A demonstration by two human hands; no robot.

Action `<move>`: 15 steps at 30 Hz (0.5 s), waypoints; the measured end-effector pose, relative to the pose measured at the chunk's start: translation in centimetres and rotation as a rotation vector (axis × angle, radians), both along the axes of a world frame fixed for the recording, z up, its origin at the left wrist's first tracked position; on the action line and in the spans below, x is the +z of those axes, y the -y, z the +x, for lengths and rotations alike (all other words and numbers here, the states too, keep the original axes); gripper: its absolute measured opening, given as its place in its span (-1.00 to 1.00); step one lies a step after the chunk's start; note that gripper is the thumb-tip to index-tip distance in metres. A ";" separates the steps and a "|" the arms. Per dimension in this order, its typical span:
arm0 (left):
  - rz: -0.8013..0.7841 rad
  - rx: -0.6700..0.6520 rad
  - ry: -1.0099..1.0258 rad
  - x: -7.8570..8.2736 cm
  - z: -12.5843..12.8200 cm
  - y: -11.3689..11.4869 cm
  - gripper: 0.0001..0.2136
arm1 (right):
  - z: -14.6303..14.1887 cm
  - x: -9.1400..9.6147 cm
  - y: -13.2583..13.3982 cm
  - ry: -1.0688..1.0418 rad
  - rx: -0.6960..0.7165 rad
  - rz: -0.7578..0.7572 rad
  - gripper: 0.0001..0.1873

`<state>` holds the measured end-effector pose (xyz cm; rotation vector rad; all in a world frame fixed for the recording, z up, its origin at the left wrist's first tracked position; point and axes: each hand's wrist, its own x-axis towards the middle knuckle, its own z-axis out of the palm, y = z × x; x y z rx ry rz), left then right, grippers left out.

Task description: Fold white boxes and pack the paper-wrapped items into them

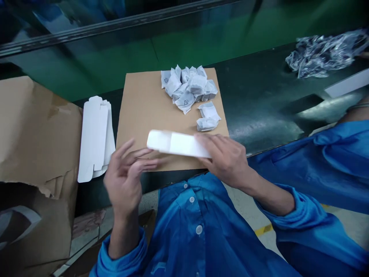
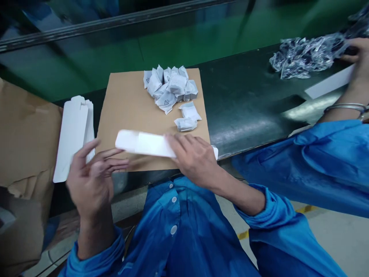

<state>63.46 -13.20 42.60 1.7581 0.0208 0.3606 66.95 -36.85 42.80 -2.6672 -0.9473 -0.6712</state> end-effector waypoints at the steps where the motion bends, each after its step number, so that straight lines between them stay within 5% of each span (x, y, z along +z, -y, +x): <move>1: -0.048 0.008 0.078 -0.2 -0.5 0.9 -0.56 | 0.0 -0.3 -0.5 0.031 -0.082 0.050 -0.57; 3: -0.087 -0.016 0.150 -0.9 -1.2 2.9 -0.36 | -0.6 -0.9 -1.9 0.084 -0.137 0.116 -0.58; 6: -0.038 0.113 0.081 -2.1 -1.1 4.9 -0.19 | -2.3 -1.2 -3.7 -0.026 0.074 0.172 -0.52; 8: 0.033 0.215 0.010 -2.4 -0.5 4.8 -0.28 | -2.8 -0.6 -4.1 -0.287 0.228 0.283 -0.38; 10: 0.120 0.137 -0.050 -2.3 0.0 3.9 -0.36 | -2.3 0.2 -3.8 -0.531 0.264 0.468 -0.30; 15: 0.294 -0.014 0.072 -1.8 -0.2 2.1 -0.52 | 0.9 1.3 -3.2 -0.726 0.434 0.756 -0.68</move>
